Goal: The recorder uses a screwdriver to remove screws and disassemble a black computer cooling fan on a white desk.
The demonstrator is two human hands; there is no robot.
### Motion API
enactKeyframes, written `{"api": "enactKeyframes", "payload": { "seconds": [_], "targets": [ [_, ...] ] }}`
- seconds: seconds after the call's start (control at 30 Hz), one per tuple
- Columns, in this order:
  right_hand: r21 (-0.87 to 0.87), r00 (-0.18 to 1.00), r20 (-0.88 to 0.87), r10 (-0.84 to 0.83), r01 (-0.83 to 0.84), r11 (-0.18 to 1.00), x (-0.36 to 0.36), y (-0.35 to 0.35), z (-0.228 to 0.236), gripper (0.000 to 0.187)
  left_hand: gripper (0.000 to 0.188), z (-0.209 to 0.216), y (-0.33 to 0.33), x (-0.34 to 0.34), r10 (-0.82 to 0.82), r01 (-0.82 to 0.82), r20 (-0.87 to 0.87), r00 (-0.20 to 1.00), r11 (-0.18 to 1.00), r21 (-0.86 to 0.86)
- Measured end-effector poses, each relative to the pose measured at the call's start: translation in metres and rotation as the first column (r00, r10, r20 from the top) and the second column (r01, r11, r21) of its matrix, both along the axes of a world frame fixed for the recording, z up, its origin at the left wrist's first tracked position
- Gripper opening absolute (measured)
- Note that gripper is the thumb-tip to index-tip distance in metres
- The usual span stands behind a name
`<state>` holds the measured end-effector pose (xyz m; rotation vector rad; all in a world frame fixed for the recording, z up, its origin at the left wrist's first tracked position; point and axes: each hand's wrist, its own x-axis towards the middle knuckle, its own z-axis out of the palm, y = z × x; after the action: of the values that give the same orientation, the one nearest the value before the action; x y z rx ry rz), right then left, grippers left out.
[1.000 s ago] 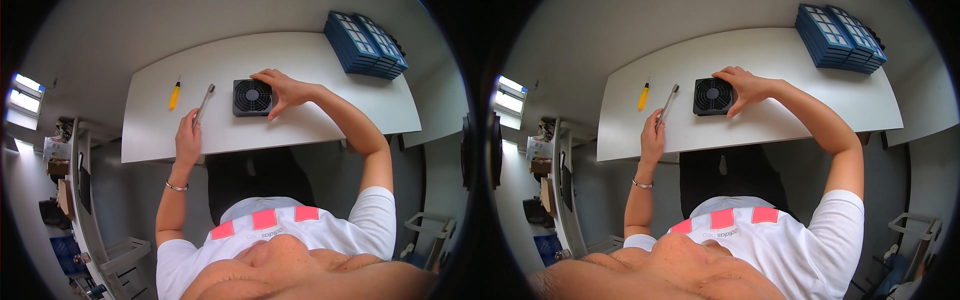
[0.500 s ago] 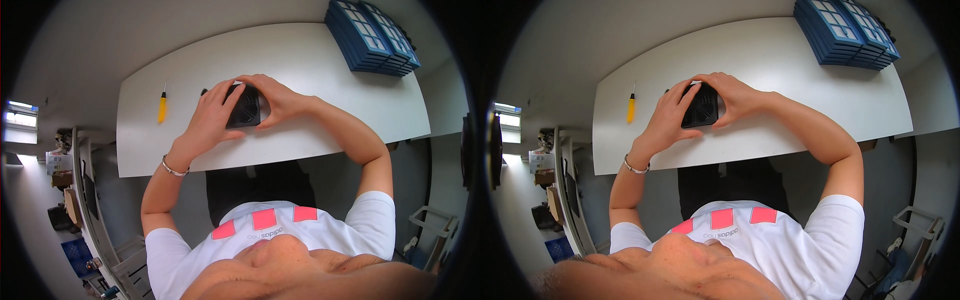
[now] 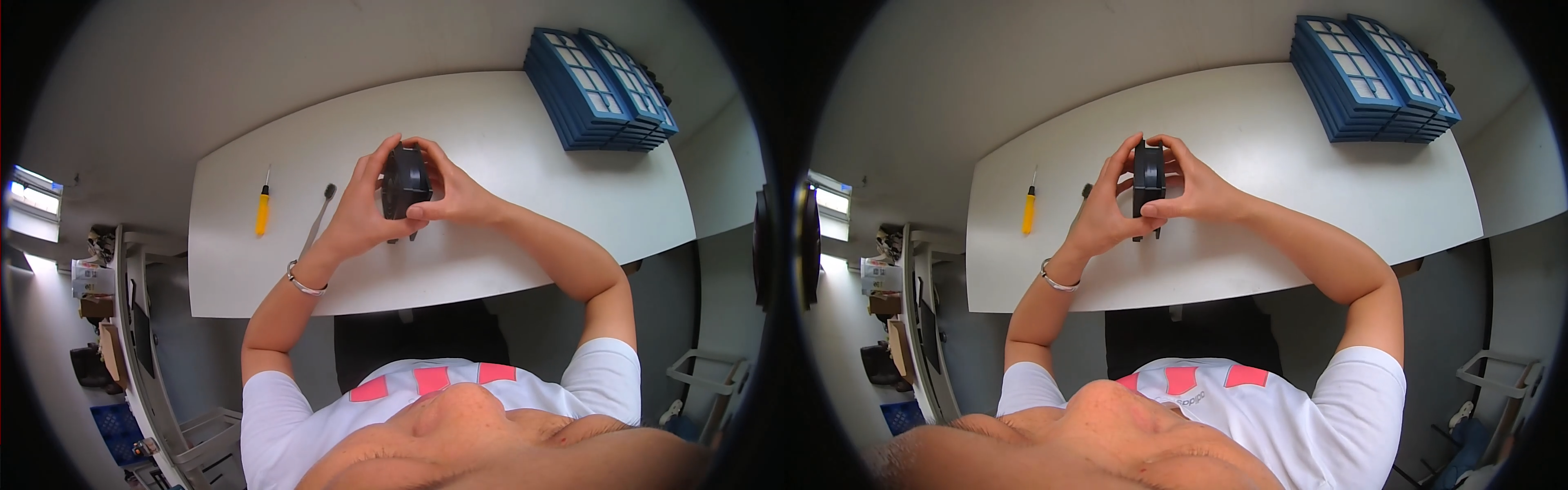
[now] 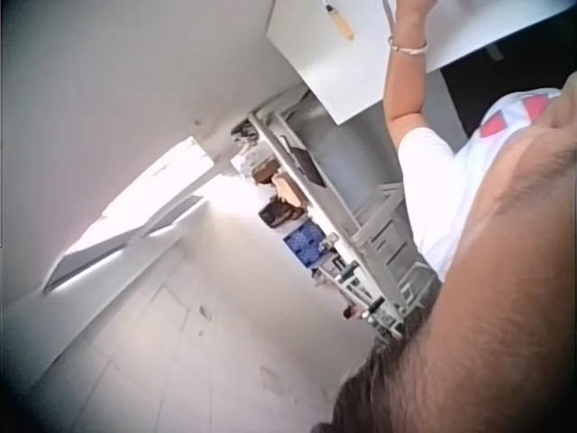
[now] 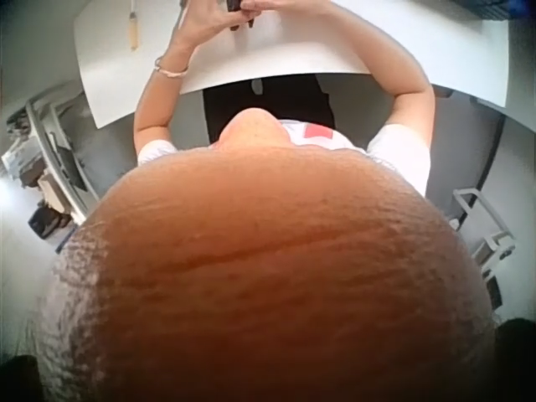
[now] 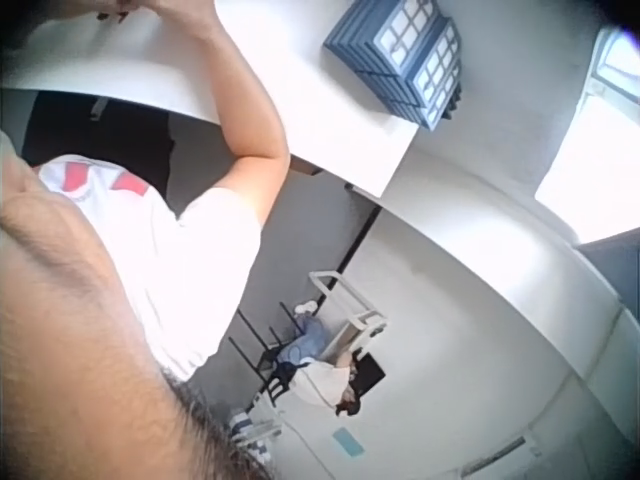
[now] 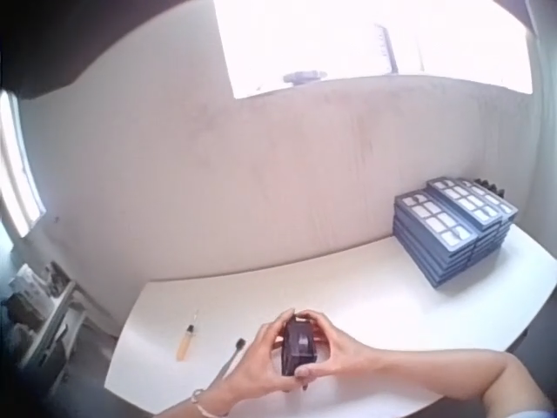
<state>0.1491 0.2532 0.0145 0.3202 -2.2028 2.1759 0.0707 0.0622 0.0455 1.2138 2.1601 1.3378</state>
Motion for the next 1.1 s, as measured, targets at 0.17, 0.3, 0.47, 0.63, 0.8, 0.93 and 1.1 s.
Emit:
{"api": "enactKeyframes", "payload": {
  "seconds": [0.17, 0.3, 0.47, 0.63, 0.8, 0.93, 1.1],
  "targets": [
    [0.064, 0.996, 0.071, -0.060, 0.056, 0.996, 0.004, -0.008, 0.000, 0.112, 0.117, -0.003, -0.005, -0.005, -0.126, 0.118, 0.197, 0.972, 0.992, 0.053],
    [0.219, 0.998, -0.015, -0.054, 0.056, 0.974, 0.009, -0.007, 0.007, 0.106, 0.119, -0.008, -0.010, -0.001, -0.173, 0.165, 0.087, 0.981, 0.982, 0.086],
    [0.315, 0.999, -0.014, -0.033, 0.036, 0.949, 0.014, -0.003, 0.015, 0.098, 0.120, -0.005, -0.009, 0.005, -0.192, 0.181, 0.088, 0.977, 0.976, 0.118],
    [0.332, 1.000, 0.012, -0.004, 0.000, 0.943, 0.015, 0.001, 0.017, 0.095, 0.120, -0.002, -0.008, 0.006, -0.201, 0.190, 0.121, 0.972, 0.977, 0.095],
    [0.318, 1.000, -0.005, -0.010, 0.011, 0.948, 0.013, 0.001, 0.014, 0.095, 0.114, -0.002, -0.007, 0.002, -0.196, 0.185, 0.118, 0.974, 0.978, 0.096],
    [0.296, 0.999, -0.034, -0.030, 0.038, 0.954, 0.011, 0.002, 0.010, 0.096, 0.106, -0.011, -0.005, 0.004, -0.139, 0.112, 0.190, 0.972, 0.983, 0.144],
    [0.254, 0.997, -0.058, -0.046, 0.060, 0.965, 0.010, -0.002, 0.009, 0.098, 0.101, -0.015, -0.007, 0.012, -0.067, 0.043, 0.138, 0.988, 0.984, 0.172]
  ]
}}
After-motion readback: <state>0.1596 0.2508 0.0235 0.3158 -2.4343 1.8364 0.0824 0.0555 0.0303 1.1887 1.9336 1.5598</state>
